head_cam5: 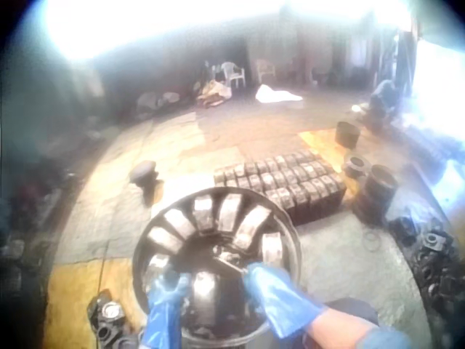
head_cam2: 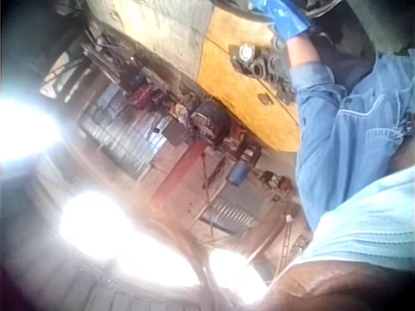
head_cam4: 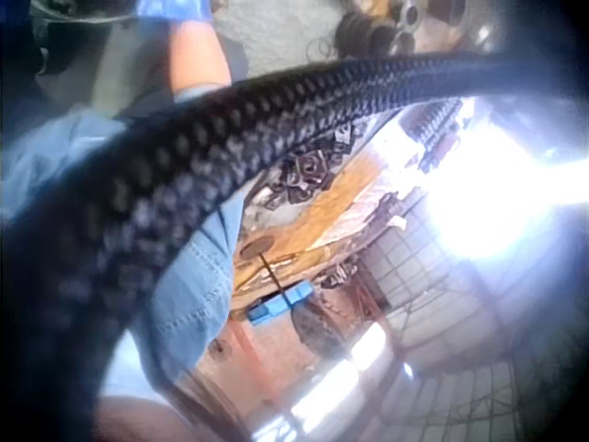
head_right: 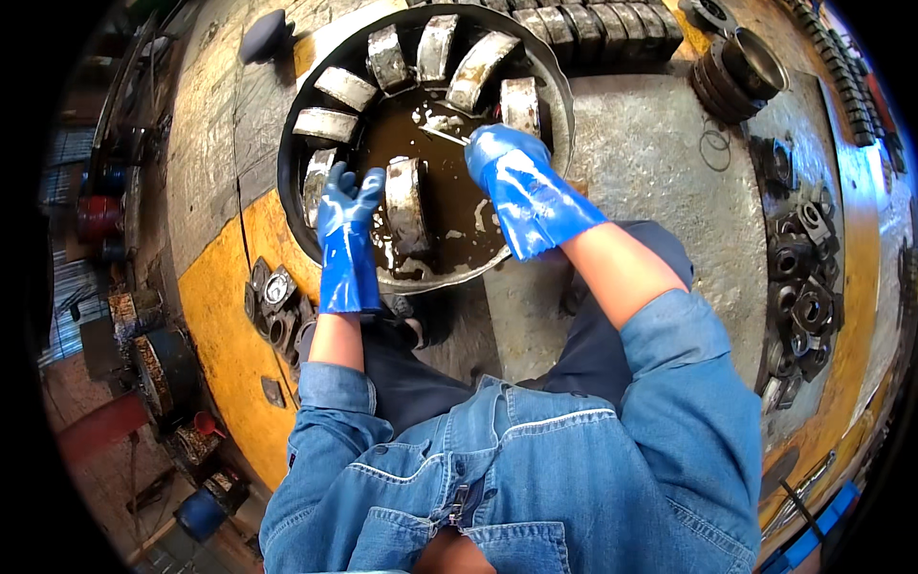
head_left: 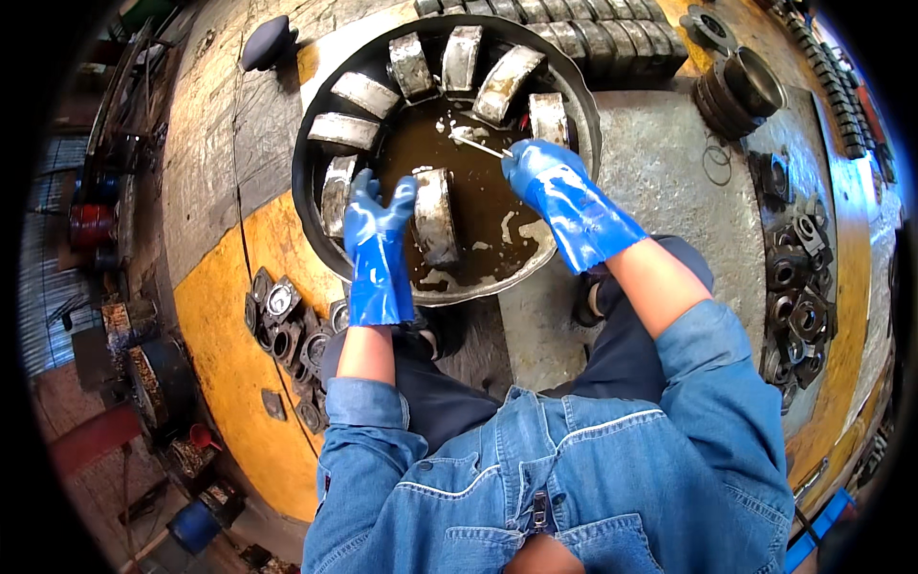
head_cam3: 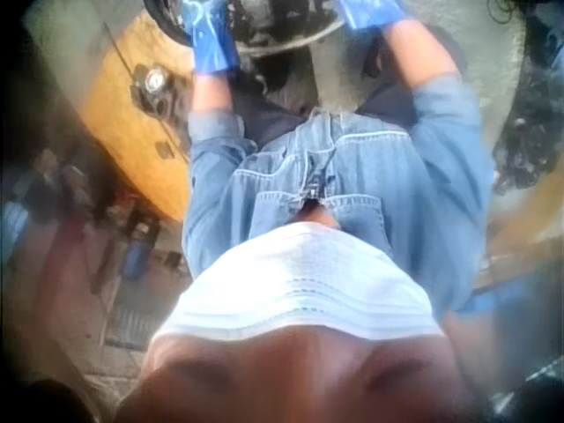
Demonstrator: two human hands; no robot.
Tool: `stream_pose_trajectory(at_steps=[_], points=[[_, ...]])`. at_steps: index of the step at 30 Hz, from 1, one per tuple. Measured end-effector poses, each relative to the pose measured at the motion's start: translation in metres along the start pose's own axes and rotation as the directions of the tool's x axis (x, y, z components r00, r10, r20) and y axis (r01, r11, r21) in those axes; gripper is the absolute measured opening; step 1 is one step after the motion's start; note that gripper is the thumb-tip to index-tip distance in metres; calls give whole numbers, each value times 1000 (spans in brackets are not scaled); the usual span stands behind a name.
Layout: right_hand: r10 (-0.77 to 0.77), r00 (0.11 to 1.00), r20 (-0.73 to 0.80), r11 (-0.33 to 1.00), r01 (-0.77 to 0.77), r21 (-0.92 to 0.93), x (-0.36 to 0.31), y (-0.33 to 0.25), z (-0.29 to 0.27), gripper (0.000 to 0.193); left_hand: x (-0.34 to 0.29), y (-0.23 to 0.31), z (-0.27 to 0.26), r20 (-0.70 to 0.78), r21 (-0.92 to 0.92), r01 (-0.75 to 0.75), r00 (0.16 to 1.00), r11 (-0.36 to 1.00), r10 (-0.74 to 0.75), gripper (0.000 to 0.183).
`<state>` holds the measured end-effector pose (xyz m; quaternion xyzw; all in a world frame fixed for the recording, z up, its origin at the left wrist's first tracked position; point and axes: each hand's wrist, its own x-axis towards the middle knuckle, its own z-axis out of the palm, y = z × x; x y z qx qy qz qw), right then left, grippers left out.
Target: The person cleans various metal components by scrubbing them with a brush inside a large circular container filled with liquid. The person picks up individual parts, immerses them in the liquid, and uses a red-handled brush to scrub the surfaces before setting the cleaned items aside on the surrounding floor.
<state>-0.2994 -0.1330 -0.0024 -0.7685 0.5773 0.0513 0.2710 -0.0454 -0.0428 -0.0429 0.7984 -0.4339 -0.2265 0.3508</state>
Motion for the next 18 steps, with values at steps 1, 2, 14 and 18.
stream_pose_trajectory(at_steps=[1, 2, 14, 18], points=[[49, 997, 65, 999, -48, -23, 6, 9, 4, 36, -11, 19, 8, 56, 124, 13, 998, 992, -20, 102], [81, 989, 125, 996, -76, -44, 10, 11, 5, 36, -17, 23, 12, 178, 272, -1, 983, 962, -49, 111], [-3, 958, 288, 997, 23, -67, 4, -1, 51, 36, -37, 58, 39, 228, 549, 133, 926, 825, -301, 109], [4, 972, 233, 998, 11, -63, 10, -3, 63, 35, -37, 55, 40, 295, 569, 50, 919, 821, -261, 107]])
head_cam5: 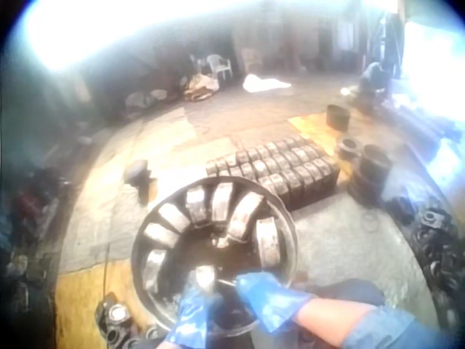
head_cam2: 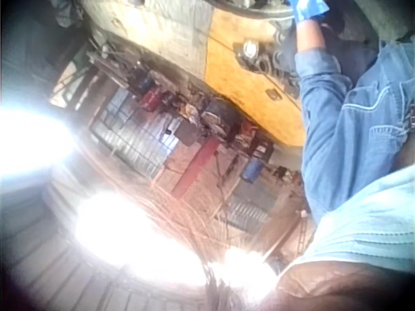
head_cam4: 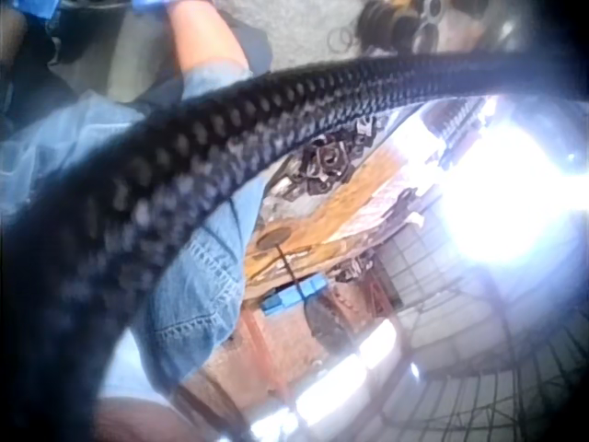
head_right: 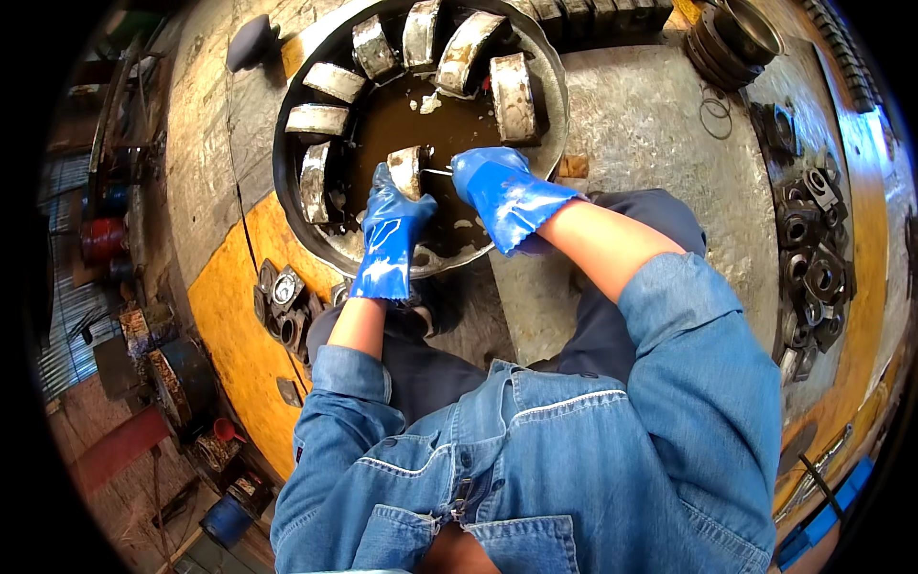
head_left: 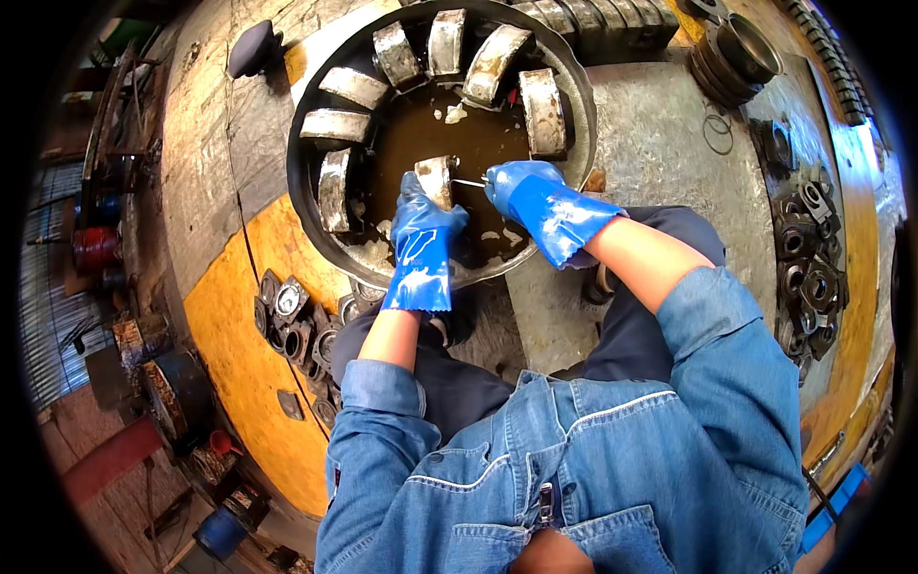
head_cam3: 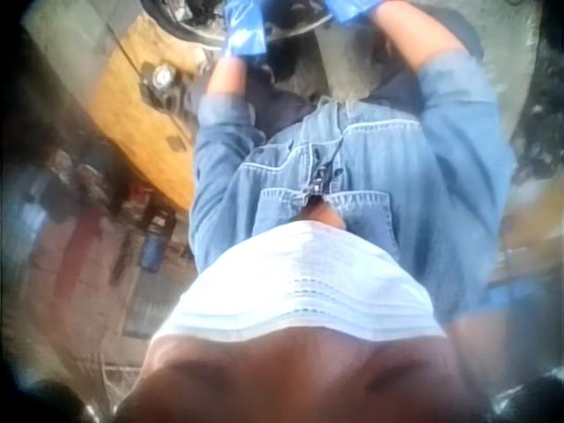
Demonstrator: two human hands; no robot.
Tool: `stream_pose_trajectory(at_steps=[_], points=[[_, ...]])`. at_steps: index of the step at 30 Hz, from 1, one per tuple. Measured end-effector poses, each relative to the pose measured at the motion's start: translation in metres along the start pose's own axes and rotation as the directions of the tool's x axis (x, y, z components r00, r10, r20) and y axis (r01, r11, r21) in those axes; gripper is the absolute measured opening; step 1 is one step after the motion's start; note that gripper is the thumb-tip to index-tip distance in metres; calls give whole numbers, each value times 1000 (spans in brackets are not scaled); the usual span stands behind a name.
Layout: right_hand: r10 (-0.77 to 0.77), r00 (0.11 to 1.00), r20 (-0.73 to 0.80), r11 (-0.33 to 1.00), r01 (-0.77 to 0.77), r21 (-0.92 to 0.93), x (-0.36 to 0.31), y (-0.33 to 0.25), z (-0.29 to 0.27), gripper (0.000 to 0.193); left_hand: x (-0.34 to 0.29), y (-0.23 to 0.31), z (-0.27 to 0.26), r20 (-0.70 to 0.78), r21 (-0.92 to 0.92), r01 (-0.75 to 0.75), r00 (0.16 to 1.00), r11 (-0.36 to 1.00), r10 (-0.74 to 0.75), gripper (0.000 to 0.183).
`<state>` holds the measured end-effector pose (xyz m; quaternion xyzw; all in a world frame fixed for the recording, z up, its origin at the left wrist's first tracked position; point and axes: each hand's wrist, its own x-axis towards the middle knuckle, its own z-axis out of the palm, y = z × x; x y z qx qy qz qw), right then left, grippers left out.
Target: The person cleans various metal components by scrubbing them with a brush inside a large circular container filled with liquid. The person picks up individual parts, immerses them in the liquid, and uses a red-handled brush to scrub the surfaces before setting the cleaned items aside on the surrounding floor.
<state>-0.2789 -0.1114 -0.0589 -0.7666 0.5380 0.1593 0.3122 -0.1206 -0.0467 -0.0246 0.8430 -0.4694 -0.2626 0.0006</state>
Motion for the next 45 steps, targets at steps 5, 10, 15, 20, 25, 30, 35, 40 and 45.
stream_pose_trajectory(at_steps=[5, 10, 15, 20, 25, 30, 35, 40, 45], points=[[62, 985, 161, 981, -31, -192, -24, -25, -22, 30, -3, -25, 1, -35, -32, -57, 998, 998, 56, 102], [31, 985, 169, 966, 14, -257, -21, -37, 0, 37, -9, -49, -23, -57, -240, -68, 997, 968, 56, 71], [22, 966, 256, 939, 68, -337, 18, -18, 42, 42, 2, -61, -34, 24, -308, -26, 999, 951, 35, 60], [-131, 971, 202, 933, 189, -305, -20, -65, 7, 29, 30, -116, -24, 41, -314, 36, 999, 949, -24, 61], [-75, 972, 222, 933, 147, -328, -11, -53, 17, 31, 33, -99, -22, 63, -313, 58, 997, 948, -40, 62], [-162, 987, 21, 948, 161, -275, -18, -61, 22, 33, 19, -97, -29, 26, -312, 56, 998, 948, -51, 62], [-10, 985, 170, 951, 62, -304, -2, -43, 35, 33, 18, -85, -27, 0, -392, -12, 1000, 920, 13, 66], [-96, 959, 267, 940, 175, -292, -11, -70, 3, 35, 2, -98, -36, -37, -491, -16, 999, 871, -3, 68], [-38, 973, 228, 955, 103, -279, -8, -60, 21, 36, 12, -92, -27, -40, -526, -20, 999, 851, -1, 72]])
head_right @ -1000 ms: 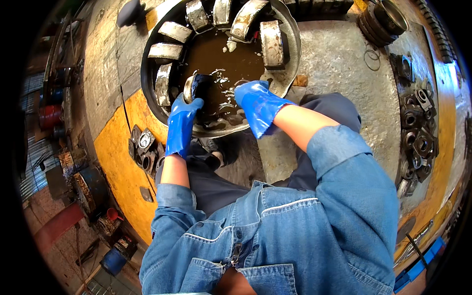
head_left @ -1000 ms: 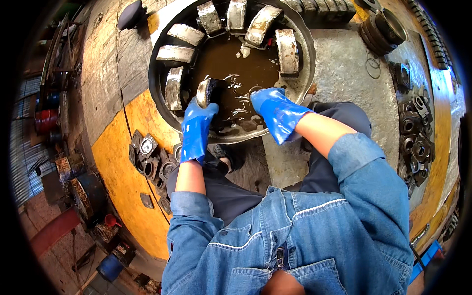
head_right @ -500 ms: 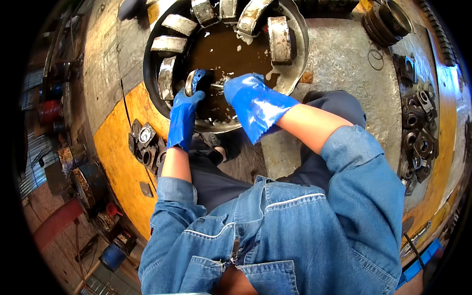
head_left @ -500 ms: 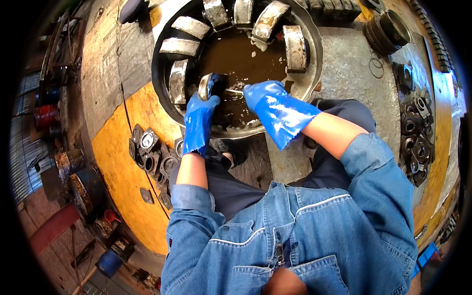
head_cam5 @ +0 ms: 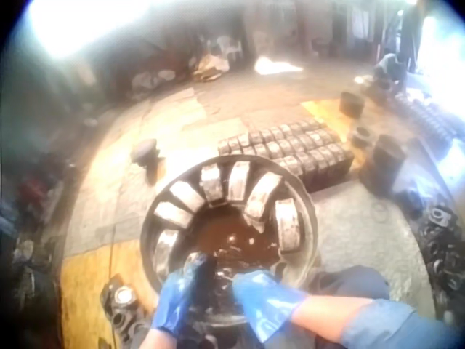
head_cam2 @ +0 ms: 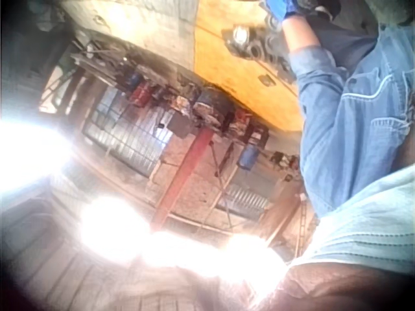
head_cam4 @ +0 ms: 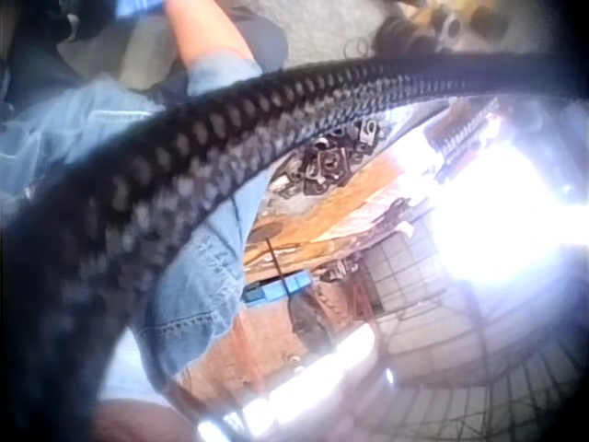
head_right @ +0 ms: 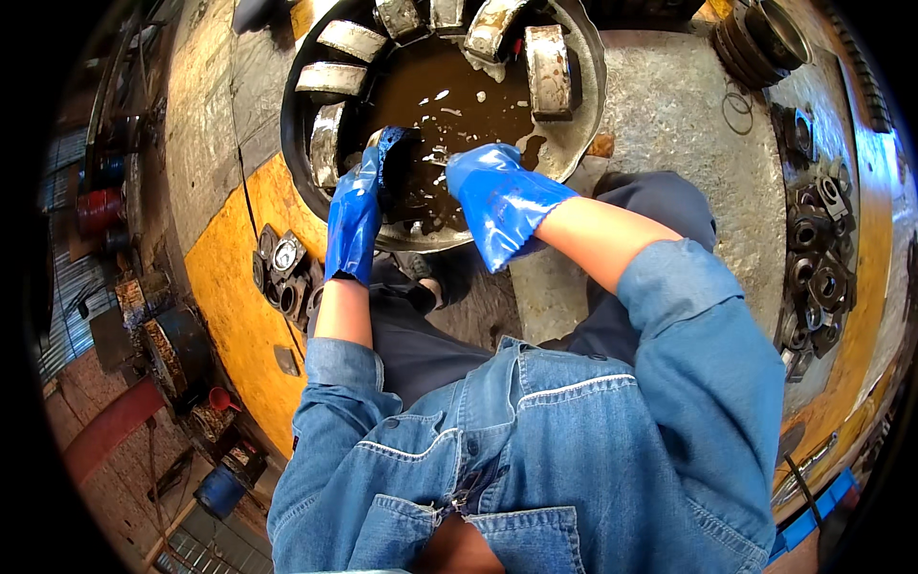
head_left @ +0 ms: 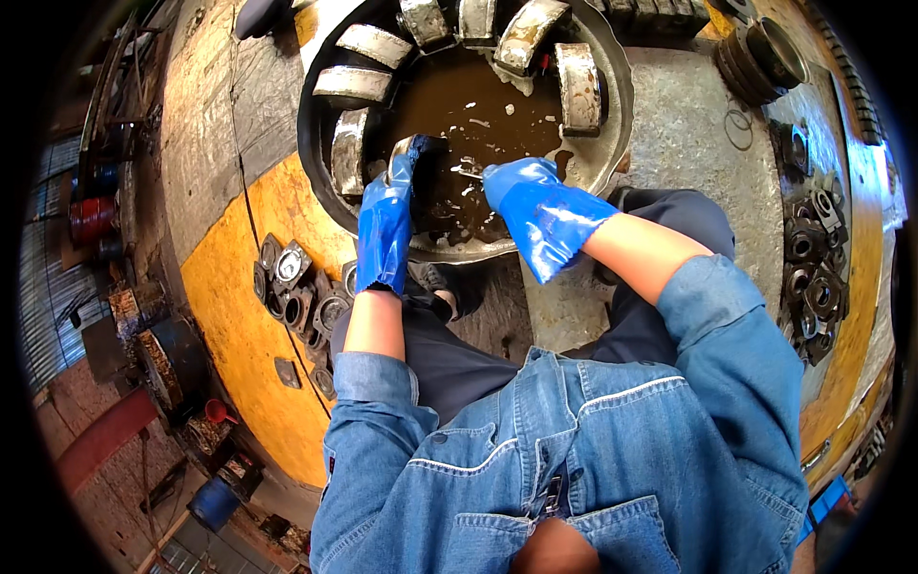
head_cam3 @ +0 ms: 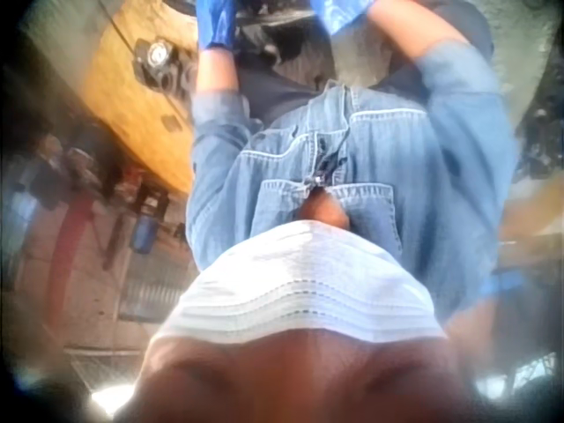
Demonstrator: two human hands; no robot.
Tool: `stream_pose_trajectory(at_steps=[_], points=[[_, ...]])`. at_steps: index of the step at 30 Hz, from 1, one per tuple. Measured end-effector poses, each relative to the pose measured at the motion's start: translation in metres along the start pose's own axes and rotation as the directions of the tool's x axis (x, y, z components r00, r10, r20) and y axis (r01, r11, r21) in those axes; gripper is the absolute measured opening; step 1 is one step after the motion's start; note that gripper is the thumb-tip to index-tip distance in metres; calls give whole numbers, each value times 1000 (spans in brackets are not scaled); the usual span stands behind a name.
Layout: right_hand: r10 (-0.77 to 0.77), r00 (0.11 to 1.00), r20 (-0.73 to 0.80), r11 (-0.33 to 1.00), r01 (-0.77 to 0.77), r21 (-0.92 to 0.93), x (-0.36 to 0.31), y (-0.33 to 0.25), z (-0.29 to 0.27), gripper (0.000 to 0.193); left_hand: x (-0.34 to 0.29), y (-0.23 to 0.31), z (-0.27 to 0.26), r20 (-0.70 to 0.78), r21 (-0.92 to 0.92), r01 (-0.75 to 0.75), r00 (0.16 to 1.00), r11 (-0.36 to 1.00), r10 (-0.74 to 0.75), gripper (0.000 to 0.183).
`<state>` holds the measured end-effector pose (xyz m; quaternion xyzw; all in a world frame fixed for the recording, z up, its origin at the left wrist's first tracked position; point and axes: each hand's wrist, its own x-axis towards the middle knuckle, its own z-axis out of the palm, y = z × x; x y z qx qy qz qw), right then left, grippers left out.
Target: The person cleans various metal components by scrubbing them with a brush inside a large circular container filled with liquid. The person picks up individual parts, immerses them in the liquid, and uses a red-handled brush to scrub the surfaces before setting the cleaned items aside on the surrounding floor.
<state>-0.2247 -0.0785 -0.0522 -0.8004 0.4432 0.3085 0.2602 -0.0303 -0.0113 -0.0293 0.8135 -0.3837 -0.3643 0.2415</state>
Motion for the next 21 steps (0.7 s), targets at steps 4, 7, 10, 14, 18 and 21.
stream_pose_trajectory(at_steps=[4, 7, 10, 14, 18, 21], points=[[10, 996, -93, 1000, -10, -2, 2, -1, -1, 32, 8, -8, 1, -21, 7, -4, 1000, 1000, 4, 68], [-32, 992, 124, 997, 40, -67, 0, 0, -11, 35, 12, -9, 2, -1, 33, 52, 999, 998, -52, 67], [-36, 994, 99, 998, 40, -39, -21, 0, -31, 36, 13, -11, 4, -45, 29, 3, 999, 1000, -1, 65], [-82, 996, -36, 997, 81, -11, -30, 7, -26, 35, 7, -7, 0, -16, -55, 29, 999, 998, -30, 66], [-147, 988, 53, 989, 146, 25, -42, 9, -23, 32, 8, -15, -1, -34, -12, 33, 999, 999, -34, 67], [-72, 993, 95, 997, 75, -25, -22, 14, -4, 35, 16, -9, 4, -27, 7, 7, 1000, 1000, -7, 67]])
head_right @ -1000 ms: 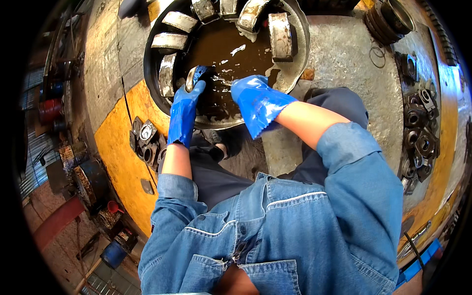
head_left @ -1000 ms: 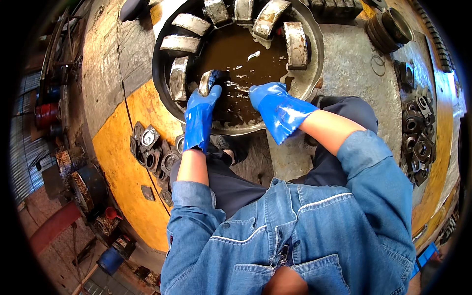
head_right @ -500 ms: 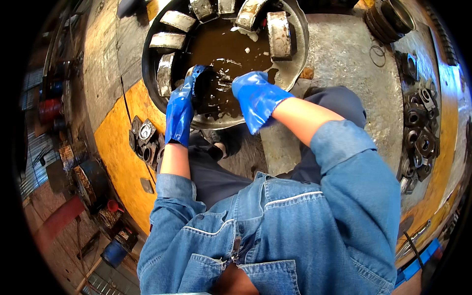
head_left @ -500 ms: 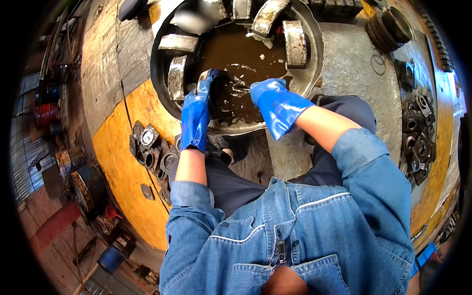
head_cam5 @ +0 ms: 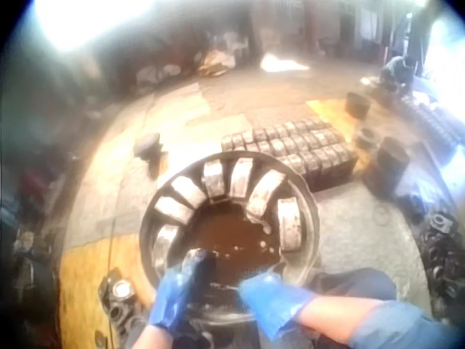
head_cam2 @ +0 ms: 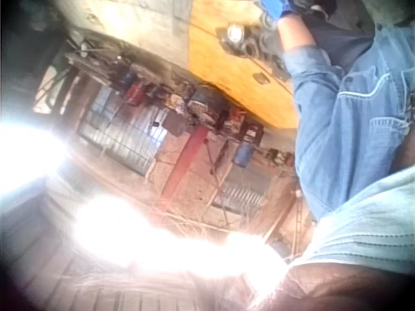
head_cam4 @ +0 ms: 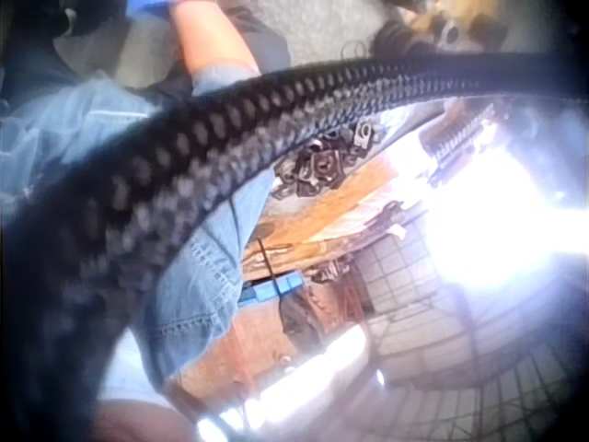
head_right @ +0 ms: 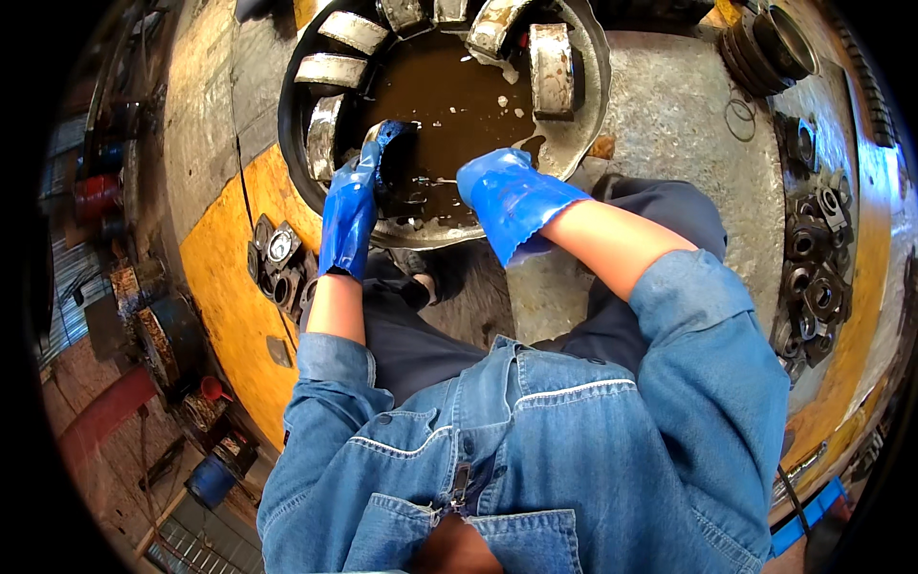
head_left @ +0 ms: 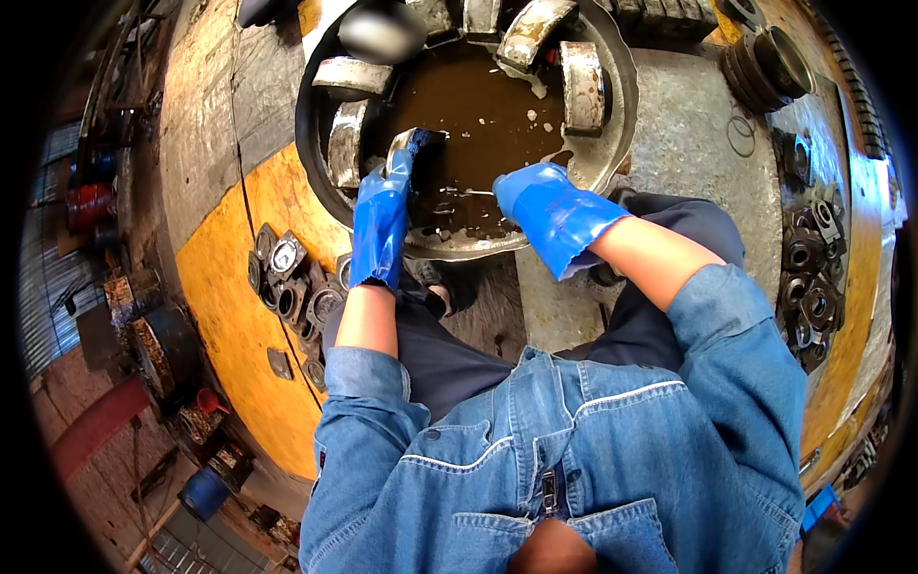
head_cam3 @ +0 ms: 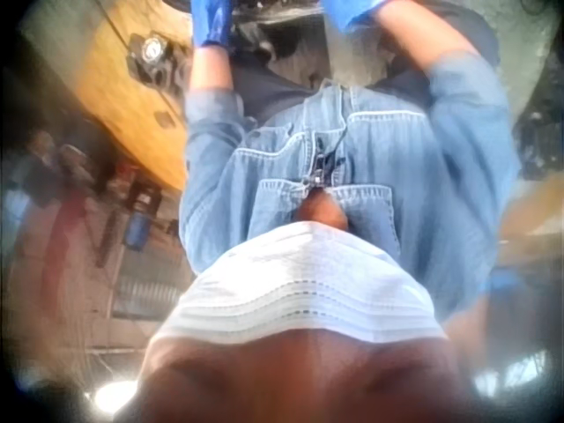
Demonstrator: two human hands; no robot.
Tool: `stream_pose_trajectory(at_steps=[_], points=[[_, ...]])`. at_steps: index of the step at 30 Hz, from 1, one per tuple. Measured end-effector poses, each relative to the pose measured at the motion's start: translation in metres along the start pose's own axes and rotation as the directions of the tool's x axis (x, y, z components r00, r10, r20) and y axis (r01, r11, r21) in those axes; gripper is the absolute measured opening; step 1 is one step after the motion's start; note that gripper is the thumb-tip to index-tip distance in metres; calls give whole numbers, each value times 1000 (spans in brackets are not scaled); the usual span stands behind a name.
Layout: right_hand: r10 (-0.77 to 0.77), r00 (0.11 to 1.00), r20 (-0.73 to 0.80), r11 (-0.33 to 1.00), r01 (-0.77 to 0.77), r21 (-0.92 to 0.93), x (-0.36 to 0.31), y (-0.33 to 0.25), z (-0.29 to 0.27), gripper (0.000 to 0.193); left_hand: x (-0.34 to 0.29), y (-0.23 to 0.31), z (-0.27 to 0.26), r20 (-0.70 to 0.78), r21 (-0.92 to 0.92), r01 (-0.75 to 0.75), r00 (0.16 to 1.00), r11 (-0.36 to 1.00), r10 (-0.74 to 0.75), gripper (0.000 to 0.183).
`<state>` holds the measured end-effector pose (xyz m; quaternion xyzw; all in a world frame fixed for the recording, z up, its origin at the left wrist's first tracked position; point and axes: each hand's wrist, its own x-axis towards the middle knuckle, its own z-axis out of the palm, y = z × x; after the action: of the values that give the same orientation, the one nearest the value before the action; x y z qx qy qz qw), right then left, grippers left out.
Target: The person cleans various metal components by scrubbing them with a brush inside a large circular container filled with liquid. The person picks up individual parts, immerses them in the liquid, and uses a red-handled brush to scrub the surfaces before setting the cleaned items aside on the surrounding floor.
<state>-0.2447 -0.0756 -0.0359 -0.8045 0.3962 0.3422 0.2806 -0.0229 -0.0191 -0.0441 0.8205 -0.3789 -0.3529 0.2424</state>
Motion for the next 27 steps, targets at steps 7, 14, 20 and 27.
stream_pose_trajectory(at_steps=[7, 14, 20, 27], points=[[-116, 992, -43, 993, 115, -19, -22, -12, -21, 30, -15, 8, -9, 27, 33, 38, 999, 999, -39, 67], [-58, 998, 10, 996, 58, -69, -2, -14, -12, 30, 4, -10, -3, 7, 12, 54, 999, 998, -54, 67], [50, 999, 18, 998, -51, 34, -2, -13, -7, 32, -1, 2, -1, 26, -21, 77, 997, 997, -76, 65], [29, 998, 53, 999, -31, 44, 8, -4, -2, 32, 6, -14, 2, -34, 53, 36, 999, 998, -34, 70]])
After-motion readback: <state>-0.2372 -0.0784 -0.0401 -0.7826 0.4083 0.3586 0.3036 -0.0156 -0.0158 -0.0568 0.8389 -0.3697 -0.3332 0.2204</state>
